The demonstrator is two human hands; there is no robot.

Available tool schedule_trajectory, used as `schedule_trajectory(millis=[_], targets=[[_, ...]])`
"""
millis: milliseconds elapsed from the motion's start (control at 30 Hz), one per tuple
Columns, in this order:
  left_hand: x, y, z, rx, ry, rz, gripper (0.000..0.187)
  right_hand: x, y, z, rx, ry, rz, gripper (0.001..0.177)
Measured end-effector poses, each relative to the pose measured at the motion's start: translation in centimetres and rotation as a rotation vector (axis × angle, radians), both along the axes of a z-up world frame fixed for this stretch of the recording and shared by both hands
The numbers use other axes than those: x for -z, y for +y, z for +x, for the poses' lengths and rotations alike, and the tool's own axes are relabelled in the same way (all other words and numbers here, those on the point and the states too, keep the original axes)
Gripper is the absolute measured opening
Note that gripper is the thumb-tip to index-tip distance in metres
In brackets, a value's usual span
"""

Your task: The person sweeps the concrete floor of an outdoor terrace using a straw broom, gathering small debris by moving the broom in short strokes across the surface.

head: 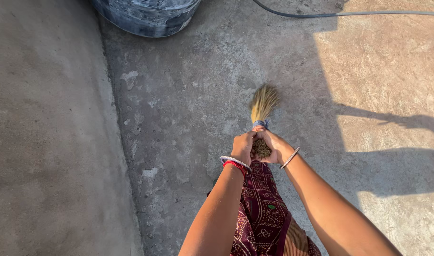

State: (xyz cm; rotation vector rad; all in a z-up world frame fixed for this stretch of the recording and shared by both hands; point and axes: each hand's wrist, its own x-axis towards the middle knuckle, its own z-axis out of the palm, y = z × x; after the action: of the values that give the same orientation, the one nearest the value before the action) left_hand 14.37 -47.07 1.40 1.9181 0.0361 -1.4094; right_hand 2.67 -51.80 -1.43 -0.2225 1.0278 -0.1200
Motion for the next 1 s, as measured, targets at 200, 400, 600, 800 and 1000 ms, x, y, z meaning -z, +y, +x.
schedule_trajectory(millis=[200,400,600,800,1000], targets=[[-0.3,-2.4,2.1,-0.257,-0.249,0.141,0.048,0.0,-2.7,1.7,-0.196,-0.240,0.124,0.014],[1.8,-11.1,-1.7,-0.118,-0.527,0.023,0.051,-3.0,-11.8,-1.1,-0.114,-0.231,-0.024,0.016],[-0.6,-18.4,-7.0,-0.171,-0.072,-0.079,0.040,-3.5,-19.0,-5.7,-0.006,-0.068,-0.137,0.020],[1.0,-19.4,-9.8,0.016,-0.063,-0.208,0.037,0.0,-21.5,-9.1,0.023,0.026,-0.129,0.021],[1.4,-17.4,-5.0,0.097,-0.363,0.040,0.041,2.5,-17.3,-4.0,-0.097,-0.161,0.078,0.019]])
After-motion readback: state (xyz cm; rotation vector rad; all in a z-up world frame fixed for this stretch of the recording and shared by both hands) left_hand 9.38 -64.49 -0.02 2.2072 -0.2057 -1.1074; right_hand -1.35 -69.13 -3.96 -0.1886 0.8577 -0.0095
